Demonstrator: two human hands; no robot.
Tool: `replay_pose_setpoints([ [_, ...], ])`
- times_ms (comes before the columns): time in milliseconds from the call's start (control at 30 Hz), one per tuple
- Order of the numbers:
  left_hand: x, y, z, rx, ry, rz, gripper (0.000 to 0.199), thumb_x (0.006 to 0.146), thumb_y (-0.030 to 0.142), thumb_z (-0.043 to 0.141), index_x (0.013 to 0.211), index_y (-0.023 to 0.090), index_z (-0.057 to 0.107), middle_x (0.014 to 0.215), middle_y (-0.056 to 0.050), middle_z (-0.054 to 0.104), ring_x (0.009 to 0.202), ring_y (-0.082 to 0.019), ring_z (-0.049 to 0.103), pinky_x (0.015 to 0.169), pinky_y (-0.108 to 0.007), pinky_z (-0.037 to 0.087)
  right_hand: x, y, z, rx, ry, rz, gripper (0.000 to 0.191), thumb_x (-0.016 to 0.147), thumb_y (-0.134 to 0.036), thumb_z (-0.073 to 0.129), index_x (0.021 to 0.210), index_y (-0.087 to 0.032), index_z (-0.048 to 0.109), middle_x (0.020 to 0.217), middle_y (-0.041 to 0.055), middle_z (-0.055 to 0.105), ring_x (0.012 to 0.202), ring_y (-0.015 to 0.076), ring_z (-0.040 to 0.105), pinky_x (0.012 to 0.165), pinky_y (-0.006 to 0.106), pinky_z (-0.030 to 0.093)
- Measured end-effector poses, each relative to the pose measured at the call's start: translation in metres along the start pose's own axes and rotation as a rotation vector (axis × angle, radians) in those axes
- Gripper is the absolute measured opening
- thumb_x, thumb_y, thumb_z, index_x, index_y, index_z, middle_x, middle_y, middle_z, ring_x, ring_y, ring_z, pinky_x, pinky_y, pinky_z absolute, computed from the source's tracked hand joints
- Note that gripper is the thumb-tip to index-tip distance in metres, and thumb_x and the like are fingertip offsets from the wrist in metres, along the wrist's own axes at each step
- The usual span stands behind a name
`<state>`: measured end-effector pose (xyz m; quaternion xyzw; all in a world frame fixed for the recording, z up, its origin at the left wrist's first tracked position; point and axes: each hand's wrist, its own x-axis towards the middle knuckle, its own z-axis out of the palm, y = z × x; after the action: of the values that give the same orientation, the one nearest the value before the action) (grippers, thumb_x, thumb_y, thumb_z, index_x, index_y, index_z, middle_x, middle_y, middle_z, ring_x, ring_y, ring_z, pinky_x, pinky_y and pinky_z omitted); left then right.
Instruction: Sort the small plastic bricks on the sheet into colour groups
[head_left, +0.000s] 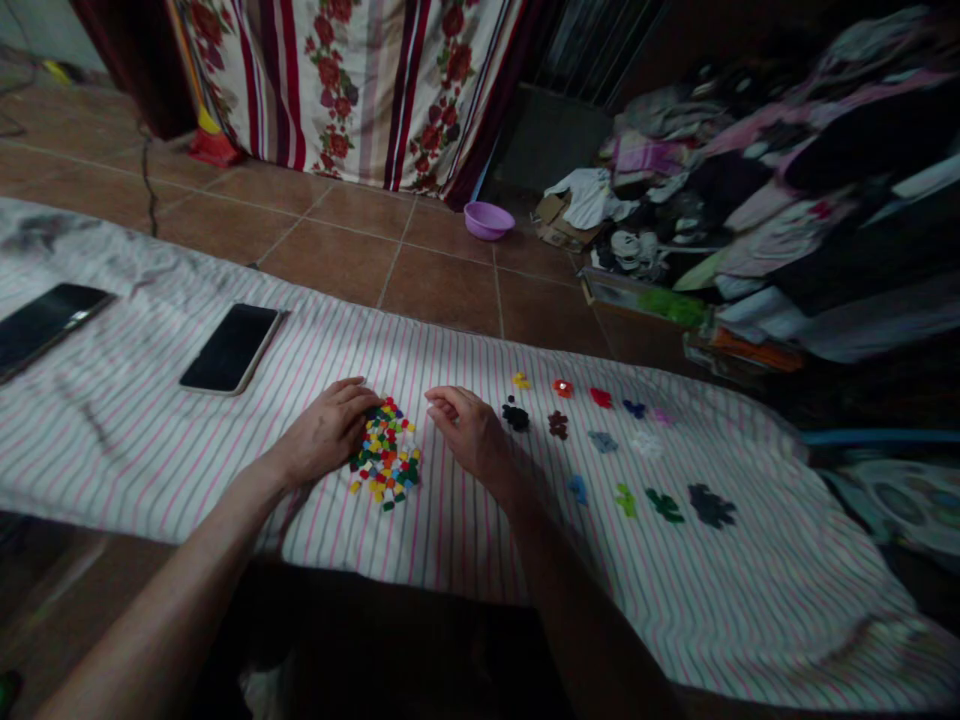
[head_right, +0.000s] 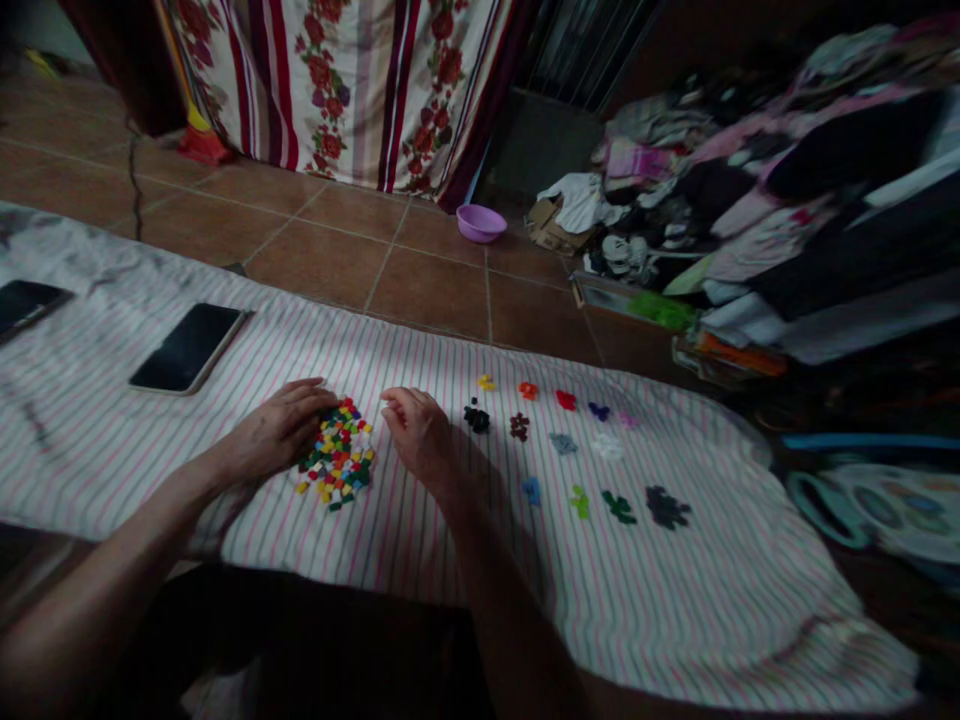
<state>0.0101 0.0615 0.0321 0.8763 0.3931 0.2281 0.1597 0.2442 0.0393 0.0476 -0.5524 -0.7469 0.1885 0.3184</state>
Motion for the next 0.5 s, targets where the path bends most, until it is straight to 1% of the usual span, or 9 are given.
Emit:
replay_pose_setpoints([
  [100, 0.003, 0.002, 0.002, 0.006, 0.021, -0.009, 0.036, 0.088, 0.017, 0.037, 0.115, 0.017, 0.061, 0.113, -0.008, 0.064, 0.121, -0.024, 0.048, 0.102, -0.047, 0.046, -0.004, 0.001, -0.005, 0.029, 0.0, 0.011, 0.012, 0.085, -0.016, 0.055, 0.093, -0.019, 0.062, 0.087, 0.0043, 0.066, 0.076, 0.0153, 0.061, 0.073, 0.028, 0.049],
  [233, 0.005, 0.001, 0.007, 0.022, 0.042, -0.04, 0.035, 0.087, 0.018, 0.038, 0.112, 0.017, 0.063, 0.113, -0.01, 0.063, 0.119, -0.024, 0.048, 0.101, -0.047, 0.046, -0.01, 0.006, -0.013, 0.003, 0.009, -0.012, 0.011, 0.085, -0.016, 0.053, 0.089, -0.02, 0.063, 0.083, 0.0035, 0.065, 0.076, 0.0157, 0.06, 0.072, 0.029, 0.048],
  [367, 0.006, -0.001, 0.008, 0.038, 0.022, -0.054, 0.035, 0.085, 0.019, 0.04, 0.112, 0.017, 0.063, 0.115, -0.011, 0.061, 0.118, -0.024, 0.048, 0.1, -0.046, 0.046, -0.017, 0.013, -0.022, -0.015, 0.045, -0.01, 0.011, 0.084, -0.016, 0.054, 0.087, -0.02, 0.063, 0.081, 0.0033, 0.064, 0.076, 0.0164, 0.06, 0.072, 0.029, 0.047],
  [500, 0.006, -0.002, 0.007, 0.026, 0.018, -0.049, 0.036, 0.086, 0.022, 0.037, 0.111, 0.017, 0.063, 0.111, -0.01, 0.06, 0.109, -0.023, 0.051, 0.096, -0.044, 0.048, -0.023, 0.018, -0.032, -0.027, 0.064, 0.01, 0.011, 0.083, -0.014, 0.054, 0.086, -0.02, 0.063, 0.08, 0.0027, 0.064, 0.074, 0.0157, 0.06, 0.072, 0.029, 0.046],
])
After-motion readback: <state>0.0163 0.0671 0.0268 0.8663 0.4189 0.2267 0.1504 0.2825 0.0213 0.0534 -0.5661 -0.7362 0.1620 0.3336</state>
